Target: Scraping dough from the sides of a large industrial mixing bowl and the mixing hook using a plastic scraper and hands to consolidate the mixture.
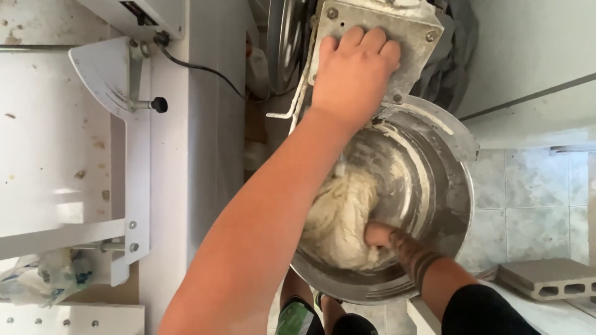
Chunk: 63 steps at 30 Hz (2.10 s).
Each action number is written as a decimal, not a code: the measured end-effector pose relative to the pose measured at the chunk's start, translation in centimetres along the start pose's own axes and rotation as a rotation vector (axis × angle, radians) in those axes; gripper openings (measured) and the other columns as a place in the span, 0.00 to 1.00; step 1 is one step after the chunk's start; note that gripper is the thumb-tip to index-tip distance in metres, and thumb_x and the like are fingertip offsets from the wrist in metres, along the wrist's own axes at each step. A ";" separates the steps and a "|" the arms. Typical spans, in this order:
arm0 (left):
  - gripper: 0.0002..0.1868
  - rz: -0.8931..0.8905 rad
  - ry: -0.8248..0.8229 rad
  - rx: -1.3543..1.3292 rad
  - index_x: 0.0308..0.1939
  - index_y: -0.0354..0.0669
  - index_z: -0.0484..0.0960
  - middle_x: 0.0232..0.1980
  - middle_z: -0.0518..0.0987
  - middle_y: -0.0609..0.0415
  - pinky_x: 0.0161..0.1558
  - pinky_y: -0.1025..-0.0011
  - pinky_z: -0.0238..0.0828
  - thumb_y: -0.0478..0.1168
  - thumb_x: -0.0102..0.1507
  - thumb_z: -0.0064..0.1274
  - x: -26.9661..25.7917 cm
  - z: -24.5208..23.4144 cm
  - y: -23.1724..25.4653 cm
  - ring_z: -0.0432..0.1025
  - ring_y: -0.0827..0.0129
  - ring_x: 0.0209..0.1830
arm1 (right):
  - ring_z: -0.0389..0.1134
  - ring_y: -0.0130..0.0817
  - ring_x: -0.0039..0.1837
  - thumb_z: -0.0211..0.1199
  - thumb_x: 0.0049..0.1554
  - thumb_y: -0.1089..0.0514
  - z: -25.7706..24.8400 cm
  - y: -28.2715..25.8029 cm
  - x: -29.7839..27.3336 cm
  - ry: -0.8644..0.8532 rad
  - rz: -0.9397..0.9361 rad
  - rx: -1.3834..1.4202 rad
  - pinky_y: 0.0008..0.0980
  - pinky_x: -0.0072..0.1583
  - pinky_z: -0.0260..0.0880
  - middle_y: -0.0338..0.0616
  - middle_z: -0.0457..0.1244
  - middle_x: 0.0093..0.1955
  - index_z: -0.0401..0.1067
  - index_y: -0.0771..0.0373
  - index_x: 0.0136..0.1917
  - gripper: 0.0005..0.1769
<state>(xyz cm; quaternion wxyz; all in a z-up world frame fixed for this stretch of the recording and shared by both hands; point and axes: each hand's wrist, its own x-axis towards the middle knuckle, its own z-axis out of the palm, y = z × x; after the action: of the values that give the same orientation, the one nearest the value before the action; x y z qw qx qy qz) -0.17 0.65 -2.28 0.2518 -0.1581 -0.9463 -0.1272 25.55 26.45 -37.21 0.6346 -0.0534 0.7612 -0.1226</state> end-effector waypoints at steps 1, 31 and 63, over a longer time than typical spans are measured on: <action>0.02 0.014 -0.009 0.017 0.35 0.54 0.79 0.39 0.76 0.62 0.44 0.54 0.62 0.41 0.64 0.55 -0.1 -0.1 0.0 0.68 0.59 0.41 | 0.63 0.27 0.42 0.62 0.53 0.51 0.7 -0.8 0.3 -0.024 -0.071 0.088 0.30 0.49 0.66 0.37 0.68 0.43 0.79 0.55 0.49 0.13; 0.08 0.035 0.068 0.003 0.35 0.52 0.78 0.39 0.75 0.58 0.41 0.50 0.61 0.48 0.61 0.57 0.2 -0.1 -0.1 0.69 0.54 0.43 | 0.72 0.42 0.46 0.53 0.56 0.61 -9.4 1.3 -1.1 0.416 0.019 -0.684 0.43 0.49 0.74 0.43 0.70 0.44 0.80 0.57 0.39 0.13; 0.07 0.025 0.053 0.030 0.33 0.56 0.79 0.38 0.75 0.63 0.40 0.56 0.59 0.47 0.65 0.56 -0.2 0.7 -0.2 0.66 0.60 0.39 | 0.60 0.31 0.34 0.50 0.68 0.45 -12.6 -12.7 -21.2 0.212 0.163 0.376 0.28 0.37 0.63 0.48 0.65 0.40 0.74 0.67 0.59 0.23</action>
<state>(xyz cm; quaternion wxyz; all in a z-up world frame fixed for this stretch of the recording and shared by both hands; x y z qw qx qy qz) -0.41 0.68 -3.01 0.2808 -0.1629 -0.9390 -0.1139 16.24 20.68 -11.69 0.5576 0.1407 0.7892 -0.2154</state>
